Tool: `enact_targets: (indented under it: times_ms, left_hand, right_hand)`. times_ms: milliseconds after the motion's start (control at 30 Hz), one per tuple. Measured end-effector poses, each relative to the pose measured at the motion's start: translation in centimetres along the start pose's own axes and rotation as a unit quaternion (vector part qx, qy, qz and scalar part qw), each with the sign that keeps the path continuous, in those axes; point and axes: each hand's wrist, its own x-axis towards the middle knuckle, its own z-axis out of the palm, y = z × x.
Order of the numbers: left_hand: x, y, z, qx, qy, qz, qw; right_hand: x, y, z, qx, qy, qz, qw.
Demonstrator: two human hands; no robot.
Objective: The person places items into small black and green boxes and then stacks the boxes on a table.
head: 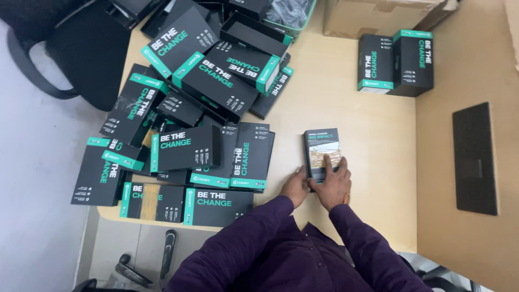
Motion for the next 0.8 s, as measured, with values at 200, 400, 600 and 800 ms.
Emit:
enact_targets:
  times_ms: [200,400,600,800]
  left_hand:
    - [0.2,7.9,-11.7,0.091,0.152,0.153,0.972]
    - [4.5,10.0,-26.0,0.417,0.156,0.087,0.891]
    - [6.8,7.8,-27.7,0.601,0.087,0.095,0.789]
    - [5.4,9.9,-29.1,0.508,0.138,0.264,0.808]
  right_hand:
    - [2.1,1.9,-1.3,-0.003,0.056,-0.006,0.998]
    - [3.3,0.6,-2.3,-0.012,0.113,-0.038,0.993]
    - [0.0,-4.9,-0.4,0.008,0.011,-0.106,0.994]
    - [0.0,-4.5,0.4,0.0,-0.004,-0.073,0.997]
